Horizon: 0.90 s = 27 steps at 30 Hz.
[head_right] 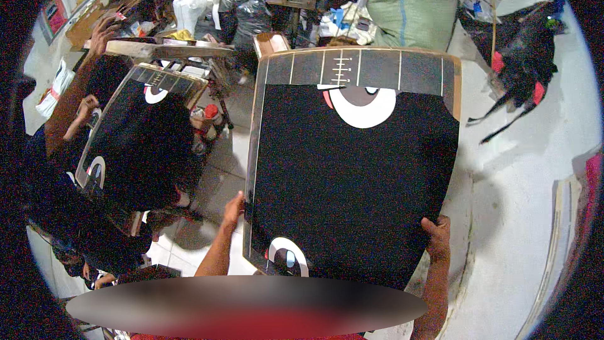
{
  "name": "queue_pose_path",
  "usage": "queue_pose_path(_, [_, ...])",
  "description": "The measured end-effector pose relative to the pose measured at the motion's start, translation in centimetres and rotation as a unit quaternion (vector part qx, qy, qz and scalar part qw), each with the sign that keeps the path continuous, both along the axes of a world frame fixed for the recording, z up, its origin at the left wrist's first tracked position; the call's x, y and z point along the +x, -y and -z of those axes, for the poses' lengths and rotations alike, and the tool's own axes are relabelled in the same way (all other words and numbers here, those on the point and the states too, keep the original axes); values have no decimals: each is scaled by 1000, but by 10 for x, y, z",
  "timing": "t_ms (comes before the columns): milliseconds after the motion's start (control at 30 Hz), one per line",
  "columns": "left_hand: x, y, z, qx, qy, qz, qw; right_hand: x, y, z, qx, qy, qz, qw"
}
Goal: The person assists a coworker in a screen-printing operation by receiving freshly printed black fabric pieces and placing them on a nearby stack. The coworker operates the press, and the person handles the finished items one at a time.
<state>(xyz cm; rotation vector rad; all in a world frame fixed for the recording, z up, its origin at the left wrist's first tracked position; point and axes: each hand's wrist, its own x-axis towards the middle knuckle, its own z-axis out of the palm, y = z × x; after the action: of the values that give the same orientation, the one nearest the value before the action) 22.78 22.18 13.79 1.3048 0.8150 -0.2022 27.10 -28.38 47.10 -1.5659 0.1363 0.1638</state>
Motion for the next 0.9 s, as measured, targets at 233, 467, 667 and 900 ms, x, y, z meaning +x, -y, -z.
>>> queue_pose_path(233, [-43, -33, -71, 107, -70, -109, 986, 59, -12, 96, -48, -73, 79, 993])
queue_pose_path(467, [-147, -117, -132, 344, -209, -165, 900, 88, -129, 215, -113, -183, 37, 976])
queue_pose_path(667, [-197, -231, -176, 353, -153, -264, 885, 93, -275, 236, 53, -208, -74, 974])
queue_pose_path(900, [-203, -357, -226, 304, -55, -315, 898, 109, -412, 253, 89, -246, -86, 961])
